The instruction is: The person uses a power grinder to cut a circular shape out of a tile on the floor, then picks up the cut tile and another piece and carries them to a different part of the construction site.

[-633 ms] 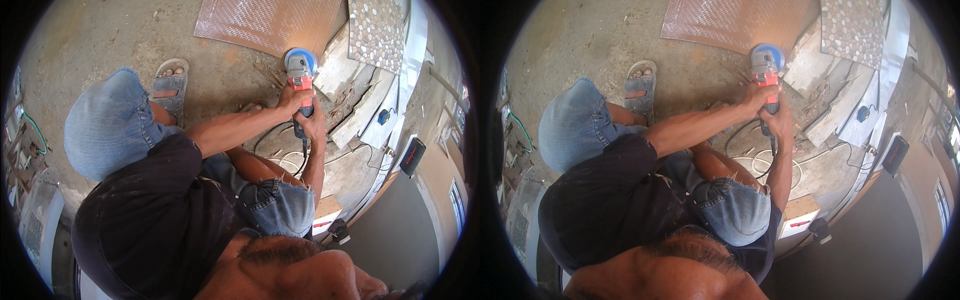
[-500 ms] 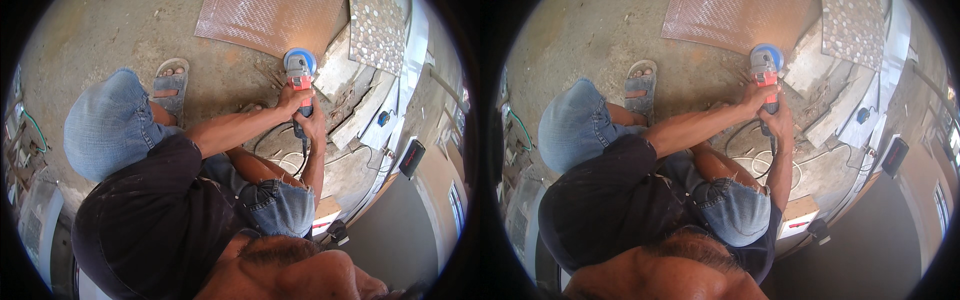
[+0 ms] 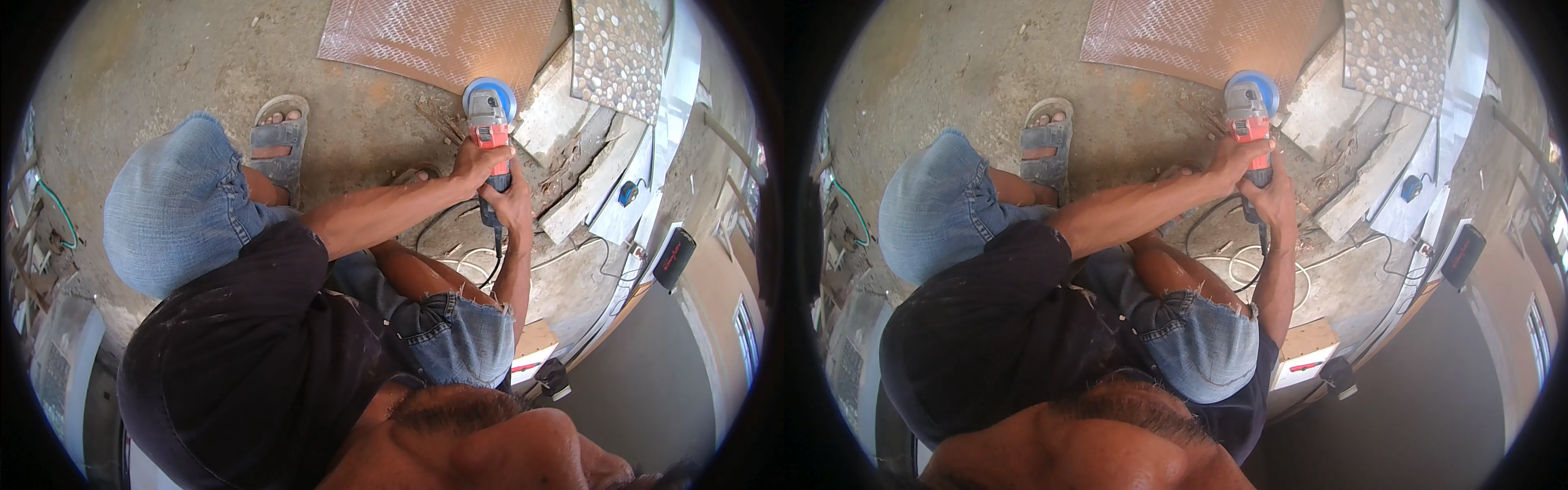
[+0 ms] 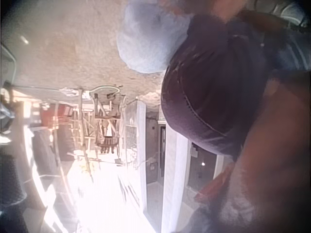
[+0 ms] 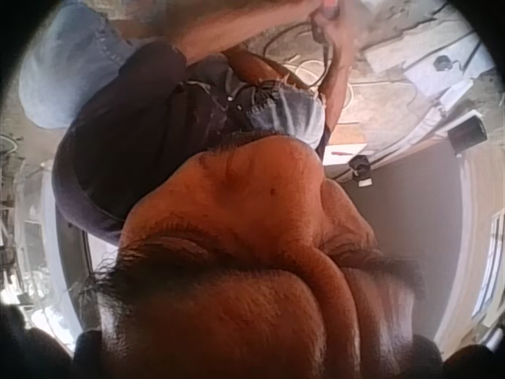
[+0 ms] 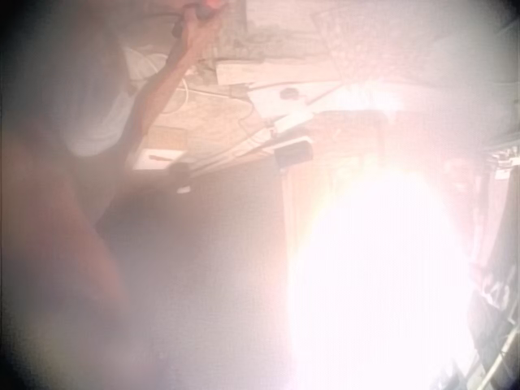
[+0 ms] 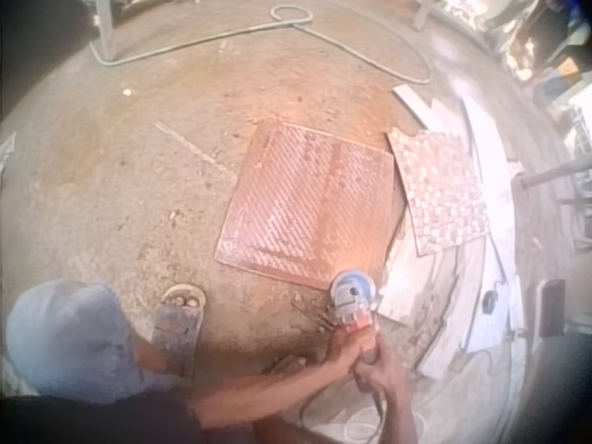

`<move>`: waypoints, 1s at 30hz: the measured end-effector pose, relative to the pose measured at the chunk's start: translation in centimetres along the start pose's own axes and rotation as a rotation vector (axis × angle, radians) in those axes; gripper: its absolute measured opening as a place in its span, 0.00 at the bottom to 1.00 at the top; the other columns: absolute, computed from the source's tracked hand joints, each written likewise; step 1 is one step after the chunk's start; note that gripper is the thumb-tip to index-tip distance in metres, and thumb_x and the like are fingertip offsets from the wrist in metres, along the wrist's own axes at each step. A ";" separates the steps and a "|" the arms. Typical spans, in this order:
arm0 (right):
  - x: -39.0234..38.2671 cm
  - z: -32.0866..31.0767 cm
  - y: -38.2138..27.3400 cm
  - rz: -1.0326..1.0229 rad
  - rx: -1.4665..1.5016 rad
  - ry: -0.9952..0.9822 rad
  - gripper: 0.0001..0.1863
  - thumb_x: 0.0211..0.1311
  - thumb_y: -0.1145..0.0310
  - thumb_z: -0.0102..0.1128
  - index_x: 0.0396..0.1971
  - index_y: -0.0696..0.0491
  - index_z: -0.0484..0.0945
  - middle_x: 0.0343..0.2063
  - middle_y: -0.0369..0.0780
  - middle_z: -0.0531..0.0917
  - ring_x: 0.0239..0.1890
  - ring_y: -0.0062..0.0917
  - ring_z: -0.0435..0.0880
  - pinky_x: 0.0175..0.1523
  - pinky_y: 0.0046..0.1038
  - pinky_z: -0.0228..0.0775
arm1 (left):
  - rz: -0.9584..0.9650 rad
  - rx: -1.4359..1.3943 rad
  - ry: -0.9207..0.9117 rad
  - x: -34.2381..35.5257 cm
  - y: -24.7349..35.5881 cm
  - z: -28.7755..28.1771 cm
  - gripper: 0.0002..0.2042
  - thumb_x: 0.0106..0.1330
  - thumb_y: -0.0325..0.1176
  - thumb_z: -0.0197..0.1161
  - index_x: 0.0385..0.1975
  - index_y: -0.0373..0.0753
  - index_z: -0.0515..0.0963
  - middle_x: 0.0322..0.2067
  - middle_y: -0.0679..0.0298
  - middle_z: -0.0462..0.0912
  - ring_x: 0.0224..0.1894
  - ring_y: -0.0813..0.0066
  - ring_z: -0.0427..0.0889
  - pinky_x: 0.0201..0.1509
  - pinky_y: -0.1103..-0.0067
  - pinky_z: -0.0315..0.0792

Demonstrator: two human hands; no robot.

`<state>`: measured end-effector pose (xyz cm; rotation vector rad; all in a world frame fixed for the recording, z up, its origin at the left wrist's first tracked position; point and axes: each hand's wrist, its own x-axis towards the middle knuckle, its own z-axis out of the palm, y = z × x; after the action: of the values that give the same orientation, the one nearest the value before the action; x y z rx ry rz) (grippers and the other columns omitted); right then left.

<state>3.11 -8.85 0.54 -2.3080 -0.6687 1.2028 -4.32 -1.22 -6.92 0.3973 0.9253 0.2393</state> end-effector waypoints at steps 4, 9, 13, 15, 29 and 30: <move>0.2 0.2 0.1 0.008 0.008 0.013 0.43 0.46 0.62 0.70 0.66 0.53 0.67 0.35 0.47 0.86 0.37 0.34 0.87 0.45 0.34 0.76 | -0.002 0.010 0.008 0.3 0.2 0.0 0.14 0.60 0.33 0.71 0.44 0.37 0.78 0.40 0.63 0.81 0.41 0.74 0.81 0.46 0.72 0.76; 0.1 0.1 0.2 0.005 0.002 0.013 0.43 0.45 0.61 0.70 0.66 0.53 0.67 0.35 0.48 0.86 0.37 0.35 0.88 0.45 0.35 0.76 | 0.001 0.032 0.036 -0.1 0.6 0.4 0.13 0.57 0.35 0.72 0.39 0.39 0.79 0.35 0.66 0.82 0.36 0.77 0.80 0.42 0.74 0.75; -0.3 0.1 -0.1 0.014 0.011 0.005 0.43 0.45 0.61 0.70 0.66 0.53 0.67 0.35 0.48 0.86 0.37 0.35 0.88 0.45 0.35 0.76 | 0.021 0.022 0.002 -0.6 0.5 0.1 0.13 0.60 0.34 0.70 0.42 0.37 0.80 0.38 0.62 0.82 0.40 0.74 0.81 0.44 0.73 0.76; -0.3 0.1 -0.2 0.000 -0.002 0.014 0.43 0.45 0.61 0.70 0.66 0.53 0.67 0.35 0.48 0.86 0.37 0.35 0.88 0.44 0.34 0.76 | 0.018 0.017 -0.006 -0.4 0.2 -0.1 0.13 0.60 0.34 0.70 0.42 0.37 0.80 0.38 0.62 0.82 0.40 0.74 0.81 0.44 0.73 0.76; -0.2 0.1 0.0 0.020 0.017 -0.011 0.44 0.45 0.61 0.70 0.67 0.53 0.66 0.35 0.47 0.86 0.37 0.34 0.87 0.45 0.34 0.76 | 0.012 0.032 0.021 -0.4 0.2 0.0 0.14 0.59 0.34 0.71 0.42 0.37 0.79 0.38 0.63 0.82 0.40 0.75 0.81 0.45 0.74 0.75; -0.3 0.1 -0.1 0.032 0.011 -0.011 0.44 0.45 0.61 0.70 0.67 0.52 0.66 0.36 0.47 0.86 0.38 0.34 0.87 0.45 0.34 0.76 | 0.017 0.035 0.014 -0.5 0.2 -0.1 0.14 0.59 0.35 0.71 0.42 0.37 0.79 0.38 0.63 0.82 0.40 0.75 0.81 0.45 0.74 0.75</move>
<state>2.87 -8.91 0.72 -2.3127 -0.6297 1.2315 -4.67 -1.20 -6.55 0.4364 0.9411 0.2415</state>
